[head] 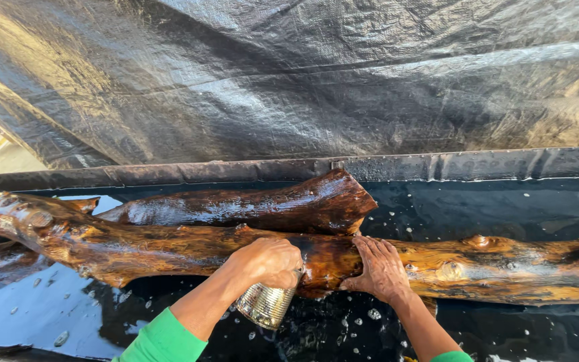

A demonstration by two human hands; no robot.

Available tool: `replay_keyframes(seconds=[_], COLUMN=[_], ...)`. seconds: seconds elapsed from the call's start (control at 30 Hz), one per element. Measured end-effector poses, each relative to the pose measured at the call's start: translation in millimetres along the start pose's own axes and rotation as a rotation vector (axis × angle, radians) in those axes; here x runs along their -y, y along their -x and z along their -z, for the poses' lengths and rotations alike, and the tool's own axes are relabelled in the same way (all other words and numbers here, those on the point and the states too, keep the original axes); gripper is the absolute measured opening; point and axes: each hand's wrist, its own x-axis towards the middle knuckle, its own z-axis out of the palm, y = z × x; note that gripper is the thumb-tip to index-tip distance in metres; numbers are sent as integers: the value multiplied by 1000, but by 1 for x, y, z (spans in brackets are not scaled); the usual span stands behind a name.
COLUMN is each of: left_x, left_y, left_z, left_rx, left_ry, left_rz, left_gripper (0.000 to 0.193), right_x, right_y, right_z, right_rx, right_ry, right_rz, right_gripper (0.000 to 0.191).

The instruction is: The person pours a dark liquid from a tin can onto two large wooden logs resting in a water-filled trough and rubs the liquid into the wood with their hands. The person moves along the length of the logs, repeatedly scooping liquid and spreading it over the surface.

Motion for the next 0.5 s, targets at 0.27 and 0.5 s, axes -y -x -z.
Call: replay_keyframes(seconds=[0.27,0.5], left_x=[-35,-60], left_y=[8,-6], left_z=[-6,-115], left_rx=[-137,-330], left_ry=[242,522], left_rz=[-82,44], left_gripper=[22,18], right_x=[-17,-43], right_y=[10,17], right_z=[-2,9], right_rx=[-55,-38], right_ry=[-53,-103], right_rz=[24,55], right_gripper=[120,118])
